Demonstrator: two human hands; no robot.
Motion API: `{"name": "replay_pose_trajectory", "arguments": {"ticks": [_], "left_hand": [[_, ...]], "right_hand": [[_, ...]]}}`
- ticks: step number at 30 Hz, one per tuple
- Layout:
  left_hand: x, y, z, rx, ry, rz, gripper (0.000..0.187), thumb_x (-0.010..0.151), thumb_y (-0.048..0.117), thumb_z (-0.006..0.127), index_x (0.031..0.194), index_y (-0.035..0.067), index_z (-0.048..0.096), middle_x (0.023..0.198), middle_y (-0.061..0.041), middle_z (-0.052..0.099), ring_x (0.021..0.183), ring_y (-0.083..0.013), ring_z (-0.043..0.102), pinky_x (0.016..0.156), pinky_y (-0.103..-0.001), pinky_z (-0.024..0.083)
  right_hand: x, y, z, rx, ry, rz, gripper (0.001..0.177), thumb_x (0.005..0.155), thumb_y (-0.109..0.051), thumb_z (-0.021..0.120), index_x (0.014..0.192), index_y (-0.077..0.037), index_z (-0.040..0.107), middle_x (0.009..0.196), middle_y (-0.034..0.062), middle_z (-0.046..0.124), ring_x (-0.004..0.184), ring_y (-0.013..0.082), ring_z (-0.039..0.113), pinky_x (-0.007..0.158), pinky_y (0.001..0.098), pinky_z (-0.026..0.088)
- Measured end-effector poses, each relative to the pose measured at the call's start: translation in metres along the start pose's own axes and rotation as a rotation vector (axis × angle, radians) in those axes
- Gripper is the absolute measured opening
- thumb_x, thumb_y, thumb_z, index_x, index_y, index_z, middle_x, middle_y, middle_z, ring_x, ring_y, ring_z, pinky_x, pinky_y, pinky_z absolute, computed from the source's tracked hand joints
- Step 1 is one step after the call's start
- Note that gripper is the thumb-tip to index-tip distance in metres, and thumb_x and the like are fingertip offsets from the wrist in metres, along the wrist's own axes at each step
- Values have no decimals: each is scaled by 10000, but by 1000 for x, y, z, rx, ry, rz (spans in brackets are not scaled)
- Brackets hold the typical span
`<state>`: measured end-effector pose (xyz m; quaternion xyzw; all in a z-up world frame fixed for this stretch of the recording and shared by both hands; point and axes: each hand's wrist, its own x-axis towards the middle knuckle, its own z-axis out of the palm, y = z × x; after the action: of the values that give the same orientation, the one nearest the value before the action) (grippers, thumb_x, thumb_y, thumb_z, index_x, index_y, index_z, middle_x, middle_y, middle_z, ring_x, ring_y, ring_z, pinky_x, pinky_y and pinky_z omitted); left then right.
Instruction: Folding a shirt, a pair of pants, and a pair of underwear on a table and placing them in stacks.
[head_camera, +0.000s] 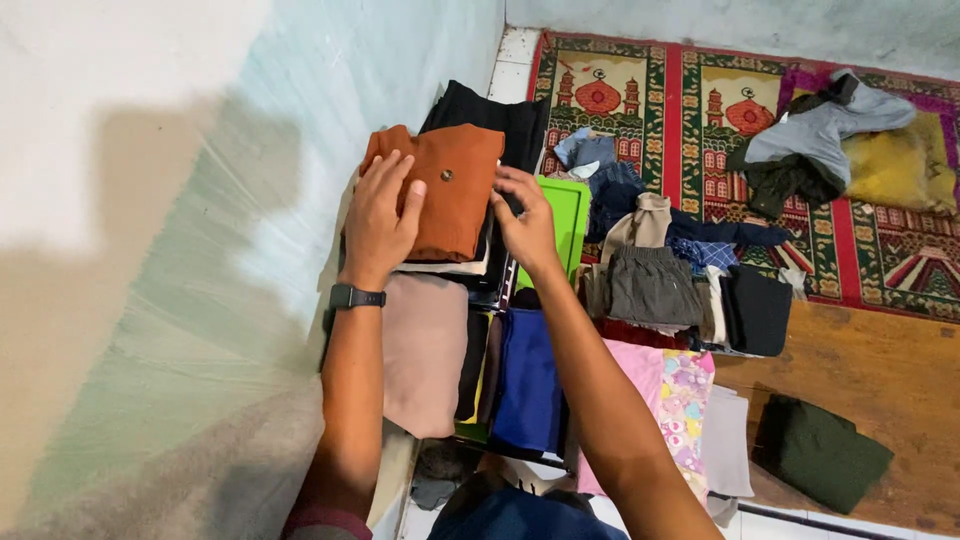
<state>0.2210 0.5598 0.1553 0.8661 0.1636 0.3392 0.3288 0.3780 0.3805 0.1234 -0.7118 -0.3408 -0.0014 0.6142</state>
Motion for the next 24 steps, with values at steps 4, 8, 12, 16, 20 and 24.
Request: {"name": "replay_pose_trajectory", "arguments": {"ticks": [4,8,12,16,20,24], "left_hand": [[-8,31,-14,77,-78,85,622,1043,495,571,1512,89,531,1621,-166,456,1534,-400,336,1231,-673,154],[-14,64,-24,110,-166,238,1122,649,658,835,1547,142,404,1619,-164,317,1504,-438,258,1155,-745,95],[-17,51,-12,231,-189,252,1114,602,377,913,1577,280,382,1681,-108,233,1532,-412,253,1187,-738,136],[-13,51,-13,193,-223,236,1060,608,222,858,1560,287,397,1679,-100,258,1524,-404,276,1192,-734,158],[-8,56,-18,190,-267,177,1053,613,121,839,1555,303,406,1670,-67,283,1525,-395,268,1183,-737,150],[-9,58,-17,336,-306,106,1093,605,-55,811,1542,317,390,1640,-62,304,1498,-400,266,1121,-768,174]], "right_hand": [[16,0,-4,-46,-92,-175,249,960,-73,677,1194,8,652,1389,157,626,1355,288,561,1153,383,408],[33,-5,-7,-91,-280,-138,424,929,-149,669,1322,-9,590,1411,155,564,1375,295,524,1172,374,384],[41,15,-1,-152,-369,-54,424,956,-202,678,1329,-13,605,1373,148,538,1346,285,522,1166,359,387],[38,13,-3,-105,-380,-17,438,952,-179,664,1350,-8,596,1373,143,519,1340,281,499,1157,361,378],[39,4,-7,-82,-438,69,435,949,-155,637,1364,-29,601,1378,134,489,1346,277,476,1155,365,380],[41,13,-8,-117,-467,80,456,953,-155,612,1398,-57,592,1403,138,447,1364,284,438,1156,373,370]]}}
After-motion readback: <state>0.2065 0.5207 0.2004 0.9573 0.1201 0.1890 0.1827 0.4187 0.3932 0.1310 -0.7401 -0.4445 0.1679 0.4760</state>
